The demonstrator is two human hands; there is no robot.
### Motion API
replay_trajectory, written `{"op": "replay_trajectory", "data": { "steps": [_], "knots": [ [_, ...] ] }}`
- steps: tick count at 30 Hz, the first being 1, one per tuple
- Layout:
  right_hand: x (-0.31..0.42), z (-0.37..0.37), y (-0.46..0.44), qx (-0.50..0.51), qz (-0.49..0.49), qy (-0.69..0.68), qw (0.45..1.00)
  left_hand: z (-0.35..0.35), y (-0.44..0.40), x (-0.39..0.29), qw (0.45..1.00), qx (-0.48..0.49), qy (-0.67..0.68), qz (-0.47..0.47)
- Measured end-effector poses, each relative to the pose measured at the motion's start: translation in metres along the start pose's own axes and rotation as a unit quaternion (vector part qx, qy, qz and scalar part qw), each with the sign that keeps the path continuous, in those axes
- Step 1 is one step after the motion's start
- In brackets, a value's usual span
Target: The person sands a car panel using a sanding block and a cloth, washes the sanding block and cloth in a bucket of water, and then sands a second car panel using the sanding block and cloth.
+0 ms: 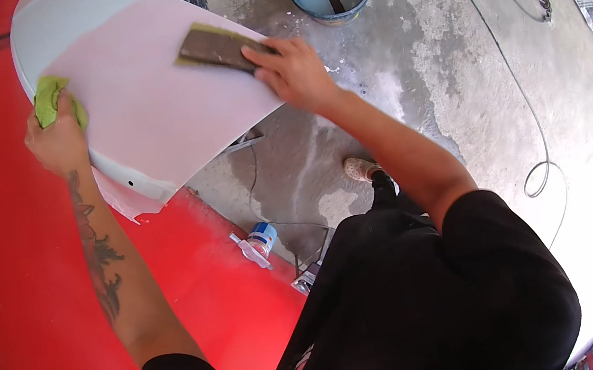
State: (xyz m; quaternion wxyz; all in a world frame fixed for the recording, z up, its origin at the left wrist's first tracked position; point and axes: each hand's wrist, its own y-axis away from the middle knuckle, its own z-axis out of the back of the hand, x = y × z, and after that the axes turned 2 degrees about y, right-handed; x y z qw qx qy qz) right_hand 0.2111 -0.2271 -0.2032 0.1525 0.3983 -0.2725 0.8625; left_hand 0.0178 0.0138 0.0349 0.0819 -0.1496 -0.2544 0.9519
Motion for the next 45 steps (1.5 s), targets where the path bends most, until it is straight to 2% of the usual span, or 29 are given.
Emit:
{"op": "replay_trajectory", "data": {
  "steps": [2, 5, 8, 10, 17, 20, 22, 25, 27, 29, 32, 37, 40, 43, 45],
  "knots": [
    [0.029, 0.029, 0.055, 0.015, 0.025, -0.021, 0.999, -0.002, 0.0, 0.006, 1.0, 0.009, 0.013, -0.003],
    [0.031, 0.029, 0.046, 0.028, 0.048, 0.0, 0.998, -0.005, -0.005, 0.014, 0.999, 0.017, 0.035, -0.015],
    [-0.001, -0.029, -0.052, -0.013, 0.019, 0.034, 0.999, -0.001, -0.002, 0.005, 0.999, 0.026, 0.039, -0.002],
    [-0.002, -0.047, -0.098, -0.001, -0.021, 0.075, 0.997, 0.006, -0.001, -0.002, 0.998, 0.051, 0.035, 0.007],
    [0.104, 0.029, 0.051, 0.055, 0.048, -0.017, 0.997, -0.005, -0.005, 0.009, 0.999, 0.029, 0.019, 0.004],
    [0.087, 0.006, 0.007, 0.04, 0.071, 0.0, 0.997, -0.01, -0.011, 0.017, 1.0, 0.02, 0.024, -0.006],
    [0.063, -0.032, -0.062, 0.001, 0.054, 0.024, 0.998, -0.001, 0.001, 0.003, 1.0, 0.011, 0.01, 0.004],
    [0.075, -0.038, -0.096, 0.036, 0.008, 0.084, 0.996, 0.001, 0.003, -0.001, 1.0, 0.0, 0.001, 0.011],
    [0.104, -0.017, -0.053, 0.044, 0.01, 0.04, 0.998, 0.0, 0.003, -0.001, 1.0, -0.005, 0.022, 0.001],
    [0.138, 0.01, 0.007, 0.042, 0.073, 0.011, 0.996, -0.002, 0.004, 0.003, 0.999, -0.009, 0.037, -0.003],
    [0.157, 0.025, 0.023, 0.08, 0.064, -0.009, 0.995, -0.003, 0.002, 0.009, 0.998, -0.011, 0.054, -0.008],
    [0.162, -0.041, -0.113, 0.081, 0.008, 0.004, 0.997, -0.007, -0.005, 0.019, 0.995, -0.012, 0.093, -0.03],
    [0.162, -0.041, -0.089, 0.037, 0.043, -0.022, 0.998, -0.002, 0.006, 0.02, 0.978, -0.075, 0.194, -0.003],
    [0.169, 0.003, 0.0, 0.045, 0.092, -0.064, 0.993, -0.023, -0.001, 0.044, 0.903, -0.149, 0.375, 0.151],
    [0.178, 0.008, 0.012, 0.068, 0.098, -0.05, 0.992, -0.025, 0.0, 0.055, 0.892, -0.144, 0.384, 0.19]
  ]
}}
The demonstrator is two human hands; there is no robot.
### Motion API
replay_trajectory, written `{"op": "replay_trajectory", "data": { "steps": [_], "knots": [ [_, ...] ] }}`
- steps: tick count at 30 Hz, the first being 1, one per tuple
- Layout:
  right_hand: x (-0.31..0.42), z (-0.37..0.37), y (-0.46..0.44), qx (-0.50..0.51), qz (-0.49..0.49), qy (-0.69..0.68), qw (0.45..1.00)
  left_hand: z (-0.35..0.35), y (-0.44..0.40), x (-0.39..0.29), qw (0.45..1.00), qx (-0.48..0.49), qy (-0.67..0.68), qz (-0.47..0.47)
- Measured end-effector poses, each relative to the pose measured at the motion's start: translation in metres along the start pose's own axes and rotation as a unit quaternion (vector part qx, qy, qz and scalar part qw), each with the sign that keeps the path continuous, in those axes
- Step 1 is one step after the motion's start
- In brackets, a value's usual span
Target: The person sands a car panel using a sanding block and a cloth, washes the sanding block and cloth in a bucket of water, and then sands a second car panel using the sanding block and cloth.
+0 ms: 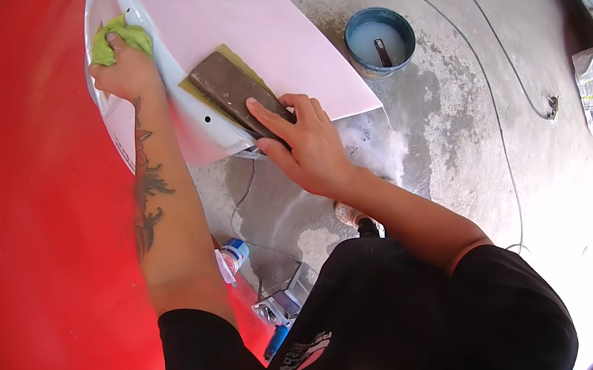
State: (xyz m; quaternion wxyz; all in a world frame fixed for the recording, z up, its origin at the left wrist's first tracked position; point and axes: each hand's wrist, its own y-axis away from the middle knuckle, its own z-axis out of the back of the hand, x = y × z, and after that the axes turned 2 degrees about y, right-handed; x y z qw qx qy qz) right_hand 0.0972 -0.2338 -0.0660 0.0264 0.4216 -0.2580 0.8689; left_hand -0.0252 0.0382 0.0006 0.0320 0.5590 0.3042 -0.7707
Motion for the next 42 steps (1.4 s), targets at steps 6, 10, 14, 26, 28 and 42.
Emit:
{"op": "replay_trajectory", "data": {
  "steps": [6, 10, 14, 26, 28, 42],
  "knots": [
    [-0.014, -0.045, -0.175, 0.037, -0.065, 0.079, 0.994, -0.002, -0.005, 0.007, 0.999, 0.022, 0.008, 0.025],
    [-0.01, -0.03, -0.14, 0.04, -0.043, 0.042, 0.997, -0.005, -0.003, 0.005, 0.999, 0.052, -0.002, 0.003],
    [0.011, 0.003, -0.027, 0.05, 0.008, 0.024, 0.998, -0.004, -0.006, 0.014, 0.998, 0.062, -0.009, -0.005],
    [0.011, -0.014, -0.077, 0.04, 0.022, 0.032, 0.998, -0.005, -0.014, 0.033, 0.999, 0.043, 0.03, -0.013],
    [0.016, 0.008, -0.024, 0.062, 0.028, 0.036, 0.997, -0.008, -0.009, 0.03, 0.997, 0.05, 0.065, 0.001],
    [-0.001, -0.001, -0.042, 0.03, 0.032, 0.042, 0.998, -0.005, -0.001, 0.003, 0.992, 0.067, 0.105, 0.03]
  ]
}}
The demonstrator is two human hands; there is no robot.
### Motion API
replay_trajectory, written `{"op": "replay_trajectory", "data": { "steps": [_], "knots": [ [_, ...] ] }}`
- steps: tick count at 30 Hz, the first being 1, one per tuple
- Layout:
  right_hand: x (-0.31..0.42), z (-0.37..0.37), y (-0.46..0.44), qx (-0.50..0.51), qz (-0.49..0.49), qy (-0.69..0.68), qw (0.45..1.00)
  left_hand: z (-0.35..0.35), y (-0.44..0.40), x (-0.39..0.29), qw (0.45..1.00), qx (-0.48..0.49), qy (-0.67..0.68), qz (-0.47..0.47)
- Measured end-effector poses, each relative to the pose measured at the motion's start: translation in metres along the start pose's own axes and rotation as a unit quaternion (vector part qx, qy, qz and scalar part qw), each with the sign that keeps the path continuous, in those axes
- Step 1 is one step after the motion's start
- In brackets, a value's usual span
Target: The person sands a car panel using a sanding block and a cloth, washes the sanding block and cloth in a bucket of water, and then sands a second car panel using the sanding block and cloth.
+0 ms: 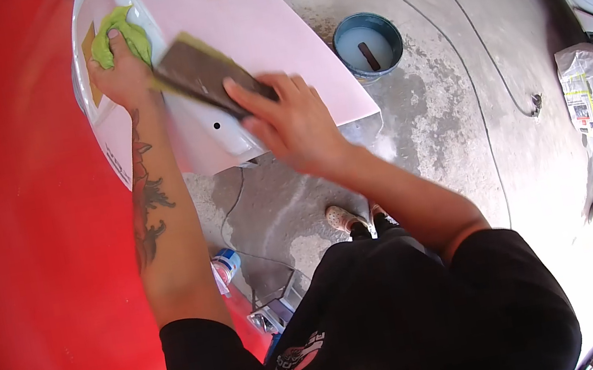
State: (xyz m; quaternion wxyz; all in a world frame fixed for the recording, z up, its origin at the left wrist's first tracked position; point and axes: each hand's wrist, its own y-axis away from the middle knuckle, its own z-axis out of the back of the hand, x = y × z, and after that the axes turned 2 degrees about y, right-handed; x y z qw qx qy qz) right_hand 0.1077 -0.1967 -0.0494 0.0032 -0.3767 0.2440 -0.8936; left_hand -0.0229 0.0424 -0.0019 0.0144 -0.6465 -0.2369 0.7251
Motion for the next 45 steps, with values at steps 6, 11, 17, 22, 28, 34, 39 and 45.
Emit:
{"op": "replay_trajectory", "data": {
  "steps": [6, 11, 17, 22, 28, 34, 39, 45],
  "knots": [
    [-0.035, -0.022, -0.039, -0.06, -0.004, -0.01, 0.998, -0.003, -0.003, 0.002, 0.999, 0.001, -0.018, -0.041],
    [-0.085, -0.051, -0.13, -0.045, -0.098, 0.012, 0.994, 0.0, 0.001, -0.004, 0.998, 0.012, -0.052, -0.031],
    [-0.03, 0.0, 0.024, -0.045, -0.008, 0.008, 0.999, -0.001, 0.002, -0.01, 0.992, 0.075, -0.056, -0.087],
    [-0.104, -0.036, -0.088, -0.029, -0.088, 0.085, 0.992, 0.003, 0.0, -0.021, 0.945, 0.157, -0.212, -0.195],
    [-0.092, -0.025, -0.039, -0.06, -0.083, 0.033, 0.994, -0.021, -0.015, -0.041, 0.785, 0.28, -0.42, -0.36],
    [-0.065, 0.004, 0.04, -0.027, -0.042, 0.005, 0.999, -0.031, -0.002, -0.043, 0.789, 0.223, -0.49, -0.297],
    [-0.157, -0.05, -0.113, -0.025, -0.165, -0.005, 0.986, -0.043, 0.012, -0.055, 0.754, 0.192, -0.563, -0.279],
    [-0.071, 0.007, 0.056, -0.014, -0.099, 0.008, 0.995, -0.039, 0.007, -0.045, 0.778, 0.187, -0.528, -0.285]
  ]
}}
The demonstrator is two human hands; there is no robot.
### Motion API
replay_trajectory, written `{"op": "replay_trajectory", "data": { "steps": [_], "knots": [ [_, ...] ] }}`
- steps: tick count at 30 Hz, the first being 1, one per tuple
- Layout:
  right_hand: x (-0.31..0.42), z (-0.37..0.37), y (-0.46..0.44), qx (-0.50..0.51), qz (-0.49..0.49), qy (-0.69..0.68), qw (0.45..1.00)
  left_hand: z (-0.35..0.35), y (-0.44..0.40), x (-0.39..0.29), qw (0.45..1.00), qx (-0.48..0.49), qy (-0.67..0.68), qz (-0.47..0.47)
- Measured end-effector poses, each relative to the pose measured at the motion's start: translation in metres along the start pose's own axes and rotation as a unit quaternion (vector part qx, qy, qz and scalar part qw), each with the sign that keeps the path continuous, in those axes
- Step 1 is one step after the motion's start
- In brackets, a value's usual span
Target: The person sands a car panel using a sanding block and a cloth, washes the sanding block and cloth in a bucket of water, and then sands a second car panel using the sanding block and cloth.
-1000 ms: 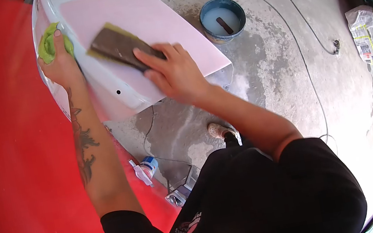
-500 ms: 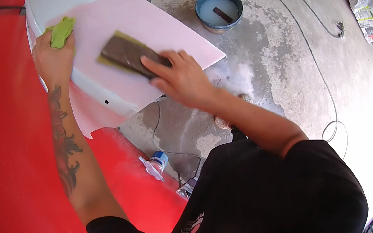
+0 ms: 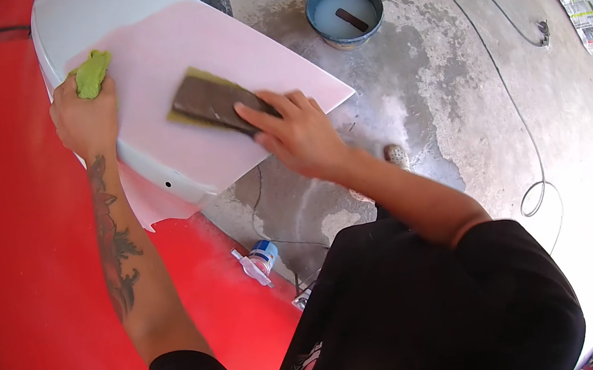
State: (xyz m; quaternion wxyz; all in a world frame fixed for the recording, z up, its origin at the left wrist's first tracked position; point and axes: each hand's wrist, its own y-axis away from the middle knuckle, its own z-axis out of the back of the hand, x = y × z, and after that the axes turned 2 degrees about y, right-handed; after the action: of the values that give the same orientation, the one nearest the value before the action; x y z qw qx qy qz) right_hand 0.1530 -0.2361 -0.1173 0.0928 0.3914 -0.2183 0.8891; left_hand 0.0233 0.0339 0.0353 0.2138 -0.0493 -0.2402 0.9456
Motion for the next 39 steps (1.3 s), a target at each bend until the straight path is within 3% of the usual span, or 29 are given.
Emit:
{"op": "replay_trajectory", "data": {
  "steps": [4, 8, 11, 14, 17, 22, 25, 28, 31, 35, 36, 39],
  "knots": [
    [-0.018, -0.004, -0.001, -0.011, 0.039, 0.016, 0.999, -0.005, 0.002, 0.007, 1.0, -0.006, 0.009, 0.001],
    [-0.086, -0.057, -0.137, -0.066, -0.012, 0.038, 0.997, -0.002, -0.002, 0.006, 1.0, 0.009, 0.026, 0.014],
    [-0.081, -0.056, -0.115, -0.08, -0.028, 0.017, 0.996, -0.003, -0.002, 0.007, 0.999, 0.007, 0.042, 0.013],
    [-0.035, -0.012, -0.002, -0.043, -0.003, -0.022, 0.999, -0.003, -0.001, 0.004, 0.999, -0.009, 0.039, 0.019],
    [-0.026, 0.005, 0.038, -0.004, 0.003, -0.04, 0.999, -0.005, -0.002, 0.003, 0.999, -0.034, 0.022, 0.0],
    [-0.123, -0.057, -0.104, -0.081, -0.033, 0.063, 0.994, 0.003, -0.001, 0.001, 0.999, 0.015, 0.019, 0.031],
    [-0.118, -0.051, -0.079, -0.078, -0.018, 0.036, 0.996, 0.001, -0.005, -0.001, 0.999, 0.019, 0.027, 0.031],
    [-0.059, -0.006, 0.026, -0.04, -0.015, -0.027, 0.999, 0.003, -0.002, 0.0, 0.998, 0.013, 0.051, 0.038],
    [-0.043, 0.011, 0.057, -0.005, -0.032, -0.031, 0.999, -0.002, -0.001, 0.003, 0.999, -0.007, 0.036, 0.03],
    [-0.111, -0.042, -0.052, -0.095, -0.031, 0.064, 0.993, 0.001, -0.001, 0.001, 0.999, 0.016, 0.01, 0.042],
    [-0.117, -0.045, -0.078, -0.078, -0.067, 0.075, 0.992, 0.004, -0.002, -0.003, 0.999, 0.025, 0.003, 0.044],
    [-0.111, -0.043, -0.058, -0.099, -0.041, 0.059, 0.993, -0.005, -0.008, 0.011, 1.0, 0.009, 0.006, 0.016]
  ]
}}
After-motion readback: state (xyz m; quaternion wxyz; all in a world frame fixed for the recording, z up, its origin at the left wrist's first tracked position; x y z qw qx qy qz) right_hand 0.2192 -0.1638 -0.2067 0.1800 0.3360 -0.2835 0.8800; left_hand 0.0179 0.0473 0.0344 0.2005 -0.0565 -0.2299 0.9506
